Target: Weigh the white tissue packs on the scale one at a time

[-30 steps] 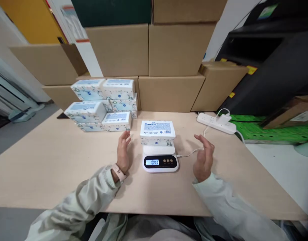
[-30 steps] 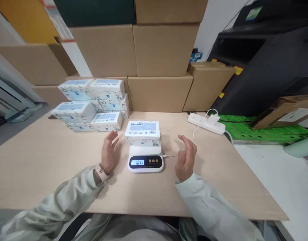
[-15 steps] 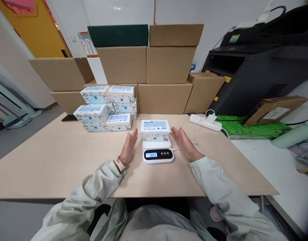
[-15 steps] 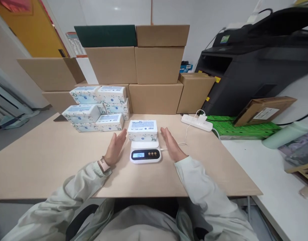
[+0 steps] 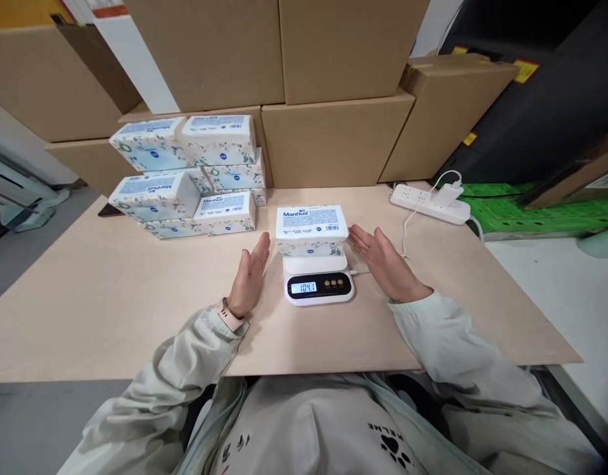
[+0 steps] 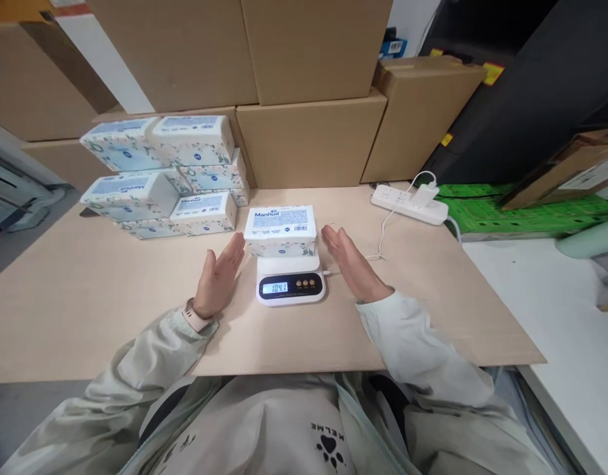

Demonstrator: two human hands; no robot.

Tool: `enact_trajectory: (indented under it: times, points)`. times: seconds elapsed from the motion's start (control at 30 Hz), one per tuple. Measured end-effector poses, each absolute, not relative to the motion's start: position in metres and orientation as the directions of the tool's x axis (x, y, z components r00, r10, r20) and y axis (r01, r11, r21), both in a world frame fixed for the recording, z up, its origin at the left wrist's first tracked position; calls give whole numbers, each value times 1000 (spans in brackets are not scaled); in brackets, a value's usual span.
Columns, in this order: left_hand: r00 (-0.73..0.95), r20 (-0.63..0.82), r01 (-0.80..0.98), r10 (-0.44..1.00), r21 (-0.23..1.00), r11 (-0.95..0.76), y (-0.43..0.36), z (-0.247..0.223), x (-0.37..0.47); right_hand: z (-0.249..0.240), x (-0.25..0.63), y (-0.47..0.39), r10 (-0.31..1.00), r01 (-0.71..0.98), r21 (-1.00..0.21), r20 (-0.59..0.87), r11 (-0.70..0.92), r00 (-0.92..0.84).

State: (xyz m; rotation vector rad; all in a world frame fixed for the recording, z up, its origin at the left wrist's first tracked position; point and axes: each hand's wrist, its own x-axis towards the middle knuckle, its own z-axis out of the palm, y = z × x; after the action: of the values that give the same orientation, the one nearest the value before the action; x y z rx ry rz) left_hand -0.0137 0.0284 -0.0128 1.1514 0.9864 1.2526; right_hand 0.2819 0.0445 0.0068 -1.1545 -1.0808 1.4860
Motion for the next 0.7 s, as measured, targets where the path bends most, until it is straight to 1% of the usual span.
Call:
enact_trajectory:
  times: [0.2,0.37,0.5,0.6,0.67,0.7]
  points:
    - [156,-5,-237,988,971,42,30,-3,-16,9,284,42,986,-130,-982,-124,-138,-112]
    - [136,0,-255,991,966,35,34,1,-21,11,290,42,991,-125,-984,-124,-130,-48]
    - [129,-25,-268,991,962,59,40,5,-21,13,288,44,988,-124,-981,-141,-149,-70]
    - [231,-55,-256,971,960,116,49,18,-18,20,276,46,979,-127,-983,-108,-131,-174]
    - [331,-68,-230,941,961,151,61,32,-13,27,269,51,968,-124,-990,-42,-75,-246]
    - [375,-70,-216,924,963,161,70,40,-9,30,268,56,968,-112,-993,-10,-39,-250]
